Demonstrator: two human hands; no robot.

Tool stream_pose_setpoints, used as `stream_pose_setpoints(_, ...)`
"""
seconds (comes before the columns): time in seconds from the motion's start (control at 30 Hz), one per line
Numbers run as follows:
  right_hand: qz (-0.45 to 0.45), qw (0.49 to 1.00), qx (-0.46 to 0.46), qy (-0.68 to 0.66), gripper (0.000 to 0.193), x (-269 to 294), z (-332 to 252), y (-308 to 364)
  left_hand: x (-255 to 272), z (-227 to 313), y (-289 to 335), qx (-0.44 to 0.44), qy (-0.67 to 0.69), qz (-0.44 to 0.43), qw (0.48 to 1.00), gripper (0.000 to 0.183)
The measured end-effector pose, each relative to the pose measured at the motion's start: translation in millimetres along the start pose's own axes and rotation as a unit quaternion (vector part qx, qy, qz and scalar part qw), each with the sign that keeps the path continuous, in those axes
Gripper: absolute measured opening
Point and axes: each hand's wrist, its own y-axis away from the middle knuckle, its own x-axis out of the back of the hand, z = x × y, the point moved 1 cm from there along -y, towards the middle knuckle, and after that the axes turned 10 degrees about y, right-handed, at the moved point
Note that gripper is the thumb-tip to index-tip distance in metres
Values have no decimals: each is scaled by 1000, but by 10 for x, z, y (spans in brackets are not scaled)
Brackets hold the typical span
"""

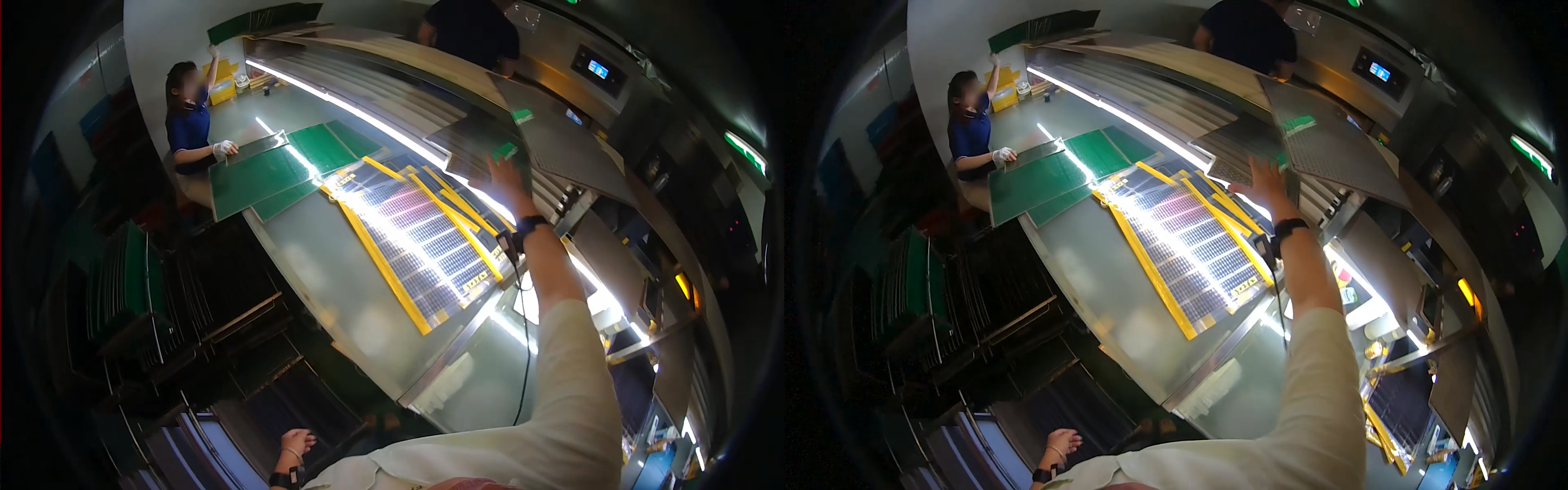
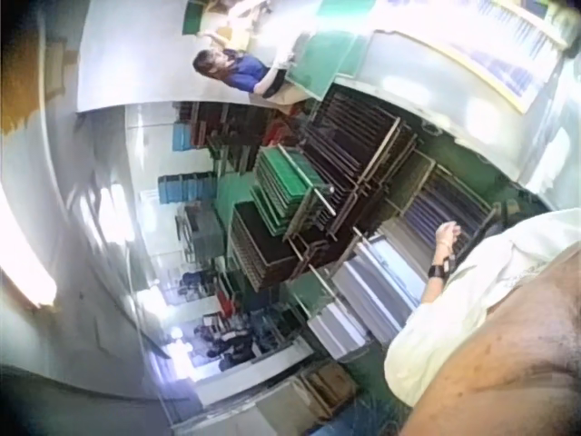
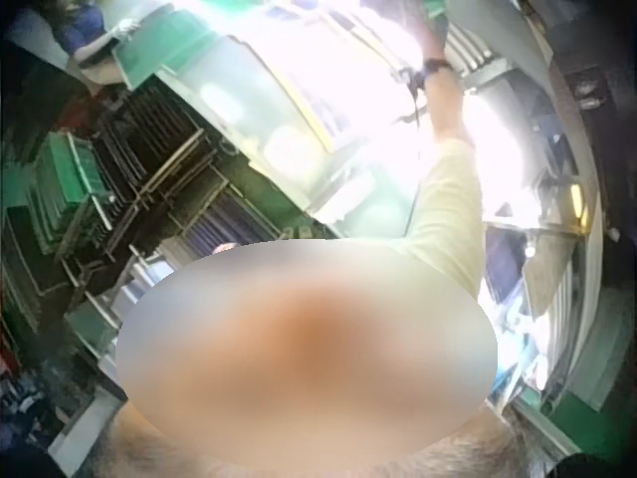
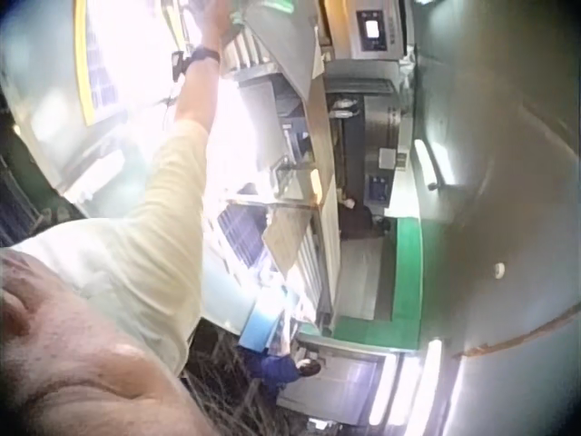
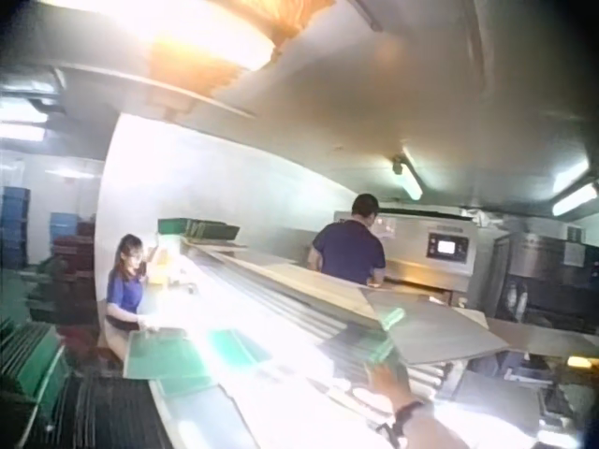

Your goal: Inspecting and sorting metal sheets or filter components on a production line.

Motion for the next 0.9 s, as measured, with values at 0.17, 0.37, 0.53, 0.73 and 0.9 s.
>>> stream_pose_setpoints(0.17,-68,998,-8,7,96,42,-402,-136,-197,101,303,-6,66,-6,998,16)
stream_pose_setpoints(0.37,109,965,115,211,19,-220,-134,352,-1203,876,190,-171,-11,-137,976,17)
stream_pose_setpoints(0.53,218,942,252,-35,38,561,-458,1501,-1903,1958,492,-135,226,-378,887,51)
stream_pose_setpoints(0.73,143,898,371,-187,35,562,-772,2422,-2101,2615,1101,-150,341,-411,832,62)
stream_pose_setpoints(0.9,-35,888,428,-165,50,124,-846,2241,-1673,1812,510,-74,363,-355,858,34)
